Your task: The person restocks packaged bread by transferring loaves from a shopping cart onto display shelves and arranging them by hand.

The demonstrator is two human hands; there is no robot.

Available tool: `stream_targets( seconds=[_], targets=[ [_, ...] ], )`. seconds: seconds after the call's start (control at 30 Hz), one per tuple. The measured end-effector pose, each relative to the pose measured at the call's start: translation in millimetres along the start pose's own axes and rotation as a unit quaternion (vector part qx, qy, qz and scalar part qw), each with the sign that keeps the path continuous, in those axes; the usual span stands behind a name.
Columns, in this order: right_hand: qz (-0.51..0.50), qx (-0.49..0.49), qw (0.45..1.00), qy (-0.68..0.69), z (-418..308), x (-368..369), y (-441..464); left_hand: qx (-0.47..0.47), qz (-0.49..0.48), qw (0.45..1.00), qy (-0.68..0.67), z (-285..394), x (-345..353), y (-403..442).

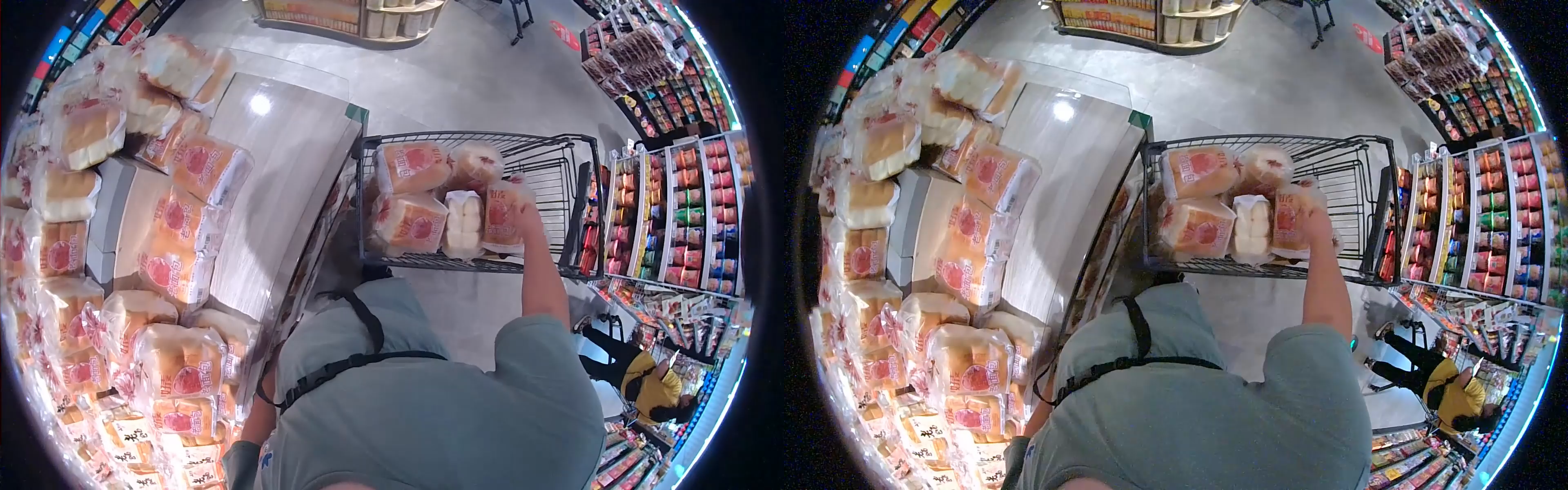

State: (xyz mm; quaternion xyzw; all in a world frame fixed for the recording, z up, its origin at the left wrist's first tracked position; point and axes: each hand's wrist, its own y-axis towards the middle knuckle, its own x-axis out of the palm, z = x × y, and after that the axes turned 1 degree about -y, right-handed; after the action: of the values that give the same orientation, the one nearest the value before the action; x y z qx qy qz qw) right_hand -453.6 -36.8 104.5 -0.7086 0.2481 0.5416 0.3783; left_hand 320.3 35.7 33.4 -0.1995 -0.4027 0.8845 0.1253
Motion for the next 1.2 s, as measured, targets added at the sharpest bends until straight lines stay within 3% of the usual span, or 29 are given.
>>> stream_targets(
  seconds=[0.17, 0.27, 0.4, 0.47, 0.5, 0.57, 0.8, 0.83, 0.87, 0.9, 0.97, 1.0, 1.03, 1.1, 1.17, 1.2],
  targets=[
    [0.014, -0.042, 0.999, 0.013, -24.3, -17.8, -15.0, 0.000, 0.011, 1.000, -0.015, -5.5, 5.2, 0.9],
    [0.074, -0.124, 0.989, 0.030, -32.6, -36.1, -27.2, 0.000, 0.020, 1.000, -0.024, -5.3, 11.6, -1.2],
    [0.089, -0.191, 0.973, 0.095, -84.2, -110.4, -53.8, 0.011, 0.025, 0.999, -0.021, -1.6, 22.6, 5.6],
    [-0.036, -0.171, 0.945, 0.277, -122.7, -150.5, -73.0, 0.016, 0.025, 0.999, -0.020, 0.9, 26.5, 9.7],
    [-0.035, -0.178, 0.943, 0.279, -142.3, -162.0, -81.0, 0.018, 0.025, 0.999, -0.023, 2.6, 28.3, 11.3],
    [-0.085, -0.163, 0.839, 0.513, -189.6, -173.1, -93.0, 0.020, 0.028, 0.999, -0.026, 6.6, 31.3, 14.8],
    [-0.179, -0.144, 0.594, 0.771, -398.9, -103.9, -117.3, 0.011, 0.015, 0.995, -0.098, -10.0, 36.7, 8.3],
    [-0.176, -0.154, 0.565, 0.791, -426.6, -87.2, -116.2, -0.022, 0.003, 0.983, -0.184, -21.1, 39.7, 4.2],
    [-0.189, -0.161, 0.563, 0.789, -450.4, -72.9, -110.8, -0.076, -0.006, 0.945, -0.318, -35.5, 45.0, 1.7],
    [-0.189, -0.205, 0.544, 0.791, -474.4, -58.6, -105.4, -0.174, -0.027, 0.843, -0.509, -46.1, 49.1, -4.4],
    [-0.202, -0.256, 0.516, 0.792, -518.2, -34.4, -97.5, -0.168, -0.010, 0.816, -0.552, -18.2, 52.9, -42.8],
    [-0.209, -0.270, 0.527, 0.779, -537.1, -24.8, -94.0, -0.051, 0.084, 0.964, -0.248, -1.0, 58.7, -63.4],
    [-0.214, -0.283, 0.539, 0.764, -554.6, -14.8, -91.5, 0.062, 0.167, 0.979, 0.094, 3.4, 64.4, -76.0],
    [-0.257, -0.284, 0.549, 0.742, -589.2, 6.0, -89.3, 0.156, 0.228, 0.961, 0.026, -25.0, 80.7, -76.5],
    [-0.296, -0.280, 0.563, 0.719, -612.9, 29.3, -88.6, -0.058, 0.278, 0.947, -0.149, -4.3, 93.4, -94.4],
    [-0.370, -0.203, 0.596, 0.683, -622.8, 41.4, -86.7, -0.062, 0.284, 0.945, -0.151, -10.7, 95.8, -93.5]
  ],
)
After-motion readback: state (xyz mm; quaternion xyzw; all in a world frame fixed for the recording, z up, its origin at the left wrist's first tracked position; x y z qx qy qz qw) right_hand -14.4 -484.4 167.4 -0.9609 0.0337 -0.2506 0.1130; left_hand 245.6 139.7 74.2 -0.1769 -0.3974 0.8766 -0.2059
